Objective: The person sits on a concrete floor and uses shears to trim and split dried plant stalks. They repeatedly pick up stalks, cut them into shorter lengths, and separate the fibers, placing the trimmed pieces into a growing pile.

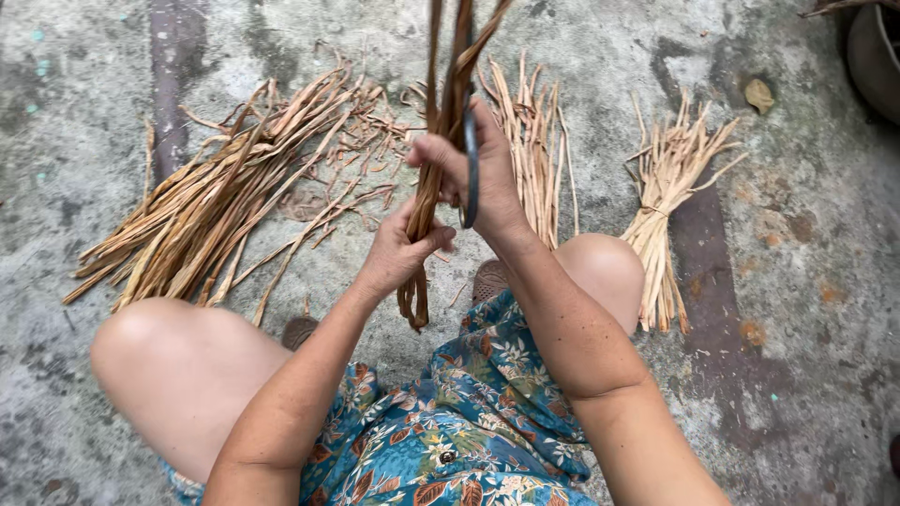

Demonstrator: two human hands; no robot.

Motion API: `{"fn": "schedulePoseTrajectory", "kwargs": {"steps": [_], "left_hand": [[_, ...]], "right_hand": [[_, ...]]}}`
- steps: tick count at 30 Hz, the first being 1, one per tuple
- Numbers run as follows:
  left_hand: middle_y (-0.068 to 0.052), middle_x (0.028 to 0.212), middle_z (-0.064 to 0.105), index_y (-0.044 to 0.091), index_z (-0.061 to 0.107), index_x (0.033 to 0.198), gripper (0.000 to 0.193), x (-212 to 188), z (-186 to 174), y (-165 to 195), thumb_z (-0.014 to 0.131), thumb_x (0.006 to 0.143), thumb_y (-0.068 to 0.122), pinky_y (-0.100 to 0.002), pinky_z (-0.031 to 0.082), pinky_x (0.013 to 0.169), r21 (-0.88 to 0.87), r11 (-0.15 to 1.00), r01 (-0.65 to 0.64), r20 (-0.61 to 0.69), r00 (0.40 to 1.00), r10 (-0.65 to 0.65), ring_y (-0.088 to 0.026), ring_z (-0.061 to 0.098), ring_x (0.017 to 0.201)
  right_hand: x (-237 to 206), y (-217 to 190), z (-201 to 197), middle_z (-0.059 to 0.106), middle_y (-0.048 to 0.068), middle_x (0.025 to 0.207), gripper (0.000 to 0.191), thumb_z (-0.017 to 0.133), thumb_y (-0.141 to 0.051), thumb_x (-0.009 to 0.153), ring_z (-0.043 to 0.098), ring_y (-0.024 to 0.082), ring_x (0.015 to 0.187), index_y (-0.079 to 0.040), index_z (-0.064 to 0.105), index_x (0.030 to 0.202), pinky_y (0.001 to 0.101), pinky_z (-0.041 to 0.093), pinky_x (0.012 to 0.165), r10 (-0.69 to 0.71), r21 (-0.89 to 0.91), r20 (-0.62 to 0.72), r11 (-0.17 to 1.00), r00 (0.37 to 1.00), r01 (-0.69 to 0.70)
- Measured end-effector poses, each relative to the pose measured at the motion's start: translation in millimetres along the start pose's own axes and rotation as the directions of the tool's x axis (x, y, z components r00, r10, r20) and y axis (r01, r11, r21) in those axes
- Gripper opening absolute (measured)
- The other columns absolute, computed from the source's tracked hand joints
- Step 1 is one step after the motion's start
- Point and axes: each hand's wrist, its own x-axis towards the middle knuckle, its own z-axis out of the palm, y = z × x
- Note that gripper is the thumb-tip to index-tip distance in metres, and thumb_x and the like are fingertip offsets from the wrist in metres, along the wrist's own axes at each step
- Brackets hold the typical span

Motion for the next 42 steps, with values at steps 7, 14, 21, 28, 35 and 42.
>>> {"fn": "schedulePoseTrajectory", "kwargs": {"steps": [7,14,21,28,35,42], "left_hand": [[0.005,0.083,0.061,0.011,0.061,0.127,0.028,24,28,-35,0.061,0.102,0.023,-0.022,0.052,0.046,0.050,0.996,-0.080,-0.046,0.996,0.082,-0.006,0.057,0.056],[0.005,0.067,0.051,0.008,0.055,0.111,0.037,108,39,-26,0.055,0.108,0.045,-0.024,0.045,0.040,-0.070,0.974,-0.214,-0.176,0.964,0.199,-0.008,0.049,0.048],[0.001,0.067,0.052,0.009,0.055,0.111,0.040,198,95,-44,0.060,0.100,0.047,-0.023,0.044,0.037,-0.437,0.879,-0.193,-0.393,0.919,0.006,-0.009,0.048,0.046],[-0.013,0.103,0.067,-0.003,0.039,0.142,0.060,200,172,-176,0.064,0.097,0.028,-0.043,0.060,0.056,-0.095,0.936,0.340,-0.300,0.886,-0.353,-0.025,0.070,0.069],[-0.025,0.129,0.066,0.008,0.056,0.141,0.061,135,190,-251,0.077,0.087,0.029,-0.044,0.049,0.108,0.511,0.673,0.535,-0.029,0.793,-0.608,-0.039,0.062,0.123],[-0.012,0.113,0.076,0.016,0.071,0.123,0.037,130,137,-248,0.070,0.088,0.030,-0.038,0.055,0.092,0.372,0.779,0.505,-0.093,0.855,-0.510,-0.028,0.074,0.104]], "right_hand": [[10,-27,-59,0.069,0.016,0.094,0.028,0.072,-0.016,0.103,0.053,0.007,0.049,-0.004,0.060,0.125,0.0227,0.045,0.038,-0.180,0.007,-0.284,0.982,0.942,0.190],[-27,-39,-137,0.072,0.030,0.125,0.039,0.064,-0.021,0.112,0.051,0.007,0.048,-0.009,0.053,0.148,0.0228,0.045,0.040,-0.263,0.291,-0.392,0.874,0.881,0.390],[-47,-40,-208,0.063,0.031,0.135,0.021,0.055,-0.024,0.124,0.050,0.007,0.053,-0.006,0.055,0.135,0.0212,0.042,0.046,-0.349,0.306,-0.512,0.779,0.785,0.547],[-51,-31,-199,0.066,0.024,0.126,0.012,0.053,-0.020,0.126,0.046,0.003,0.051,-0.009,0.054,0.128,0.0161,0.039,0.045,-0.245,0.378,-0.467,0.813,0.850,0.442],[-40,-43,-184,0.071,0.022,0.123,0.016,0.055,-0.020,0.122,0.047,0.003,0.052,-0.010,0.055,0.134,0.0163,0.041,0.047,-0.158,0.394,-0.469,0.843,0.869,0.366],[-31,-38,-188,0.073,0.017,0.118,0.014,0.054,-0.024,0.123,0.046,0.003,0.050,-0.012,0.055,0.131,0.0172,0.040,0.047,-0.069,0.500,-0.345,0.831,0.936,0.245]]}}
